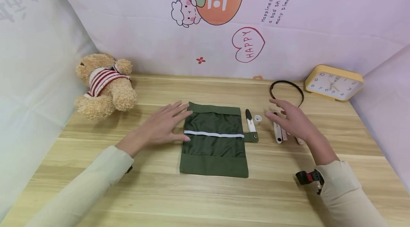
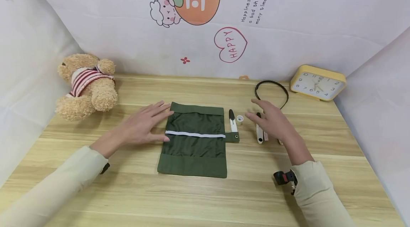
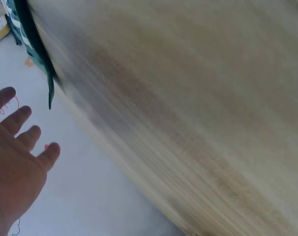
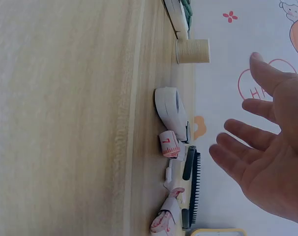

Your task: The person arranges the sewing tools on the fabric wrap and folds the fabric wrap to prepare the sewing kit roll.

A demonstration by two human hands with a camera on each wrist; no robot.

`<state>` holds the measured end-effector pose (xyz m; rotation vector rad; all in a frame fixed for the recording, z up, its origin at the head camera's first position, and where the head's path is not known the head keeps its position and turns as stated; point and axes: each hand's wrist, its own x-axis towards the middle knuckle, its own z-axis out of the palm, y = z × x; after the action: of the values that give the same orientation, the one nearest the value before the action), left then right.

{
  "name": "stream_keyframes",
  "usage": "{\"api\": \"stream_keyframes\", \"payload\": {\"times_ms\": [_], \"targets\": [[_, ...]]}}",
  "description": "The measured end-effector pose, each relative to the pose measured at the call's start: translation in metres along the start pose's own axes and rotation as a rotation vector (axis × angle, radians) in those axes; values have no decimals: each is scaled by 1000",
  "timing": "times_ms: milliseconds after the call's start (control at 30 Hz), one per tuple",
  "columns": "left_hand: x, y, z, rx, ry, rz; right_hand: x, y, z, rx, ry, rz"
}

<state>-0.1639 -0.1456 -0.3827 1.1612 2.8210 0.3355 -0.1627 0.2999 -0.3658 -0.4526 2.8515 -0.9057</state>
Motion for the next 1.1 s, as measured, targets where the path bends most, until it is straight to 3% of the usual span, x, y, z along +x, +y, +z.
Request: {"api": "stream_keyframes", "payload": {"times_ms": [233,700,1100], "targets": [[1,-5,3,-85,11,47,1,8,0,75,-13,53],[7,-7,8,-318,-69,-9,-1,23,-8,120,-63,133],[8,-10,8,-411,-70,-10,5,34,-7,60,-108,154]]}}
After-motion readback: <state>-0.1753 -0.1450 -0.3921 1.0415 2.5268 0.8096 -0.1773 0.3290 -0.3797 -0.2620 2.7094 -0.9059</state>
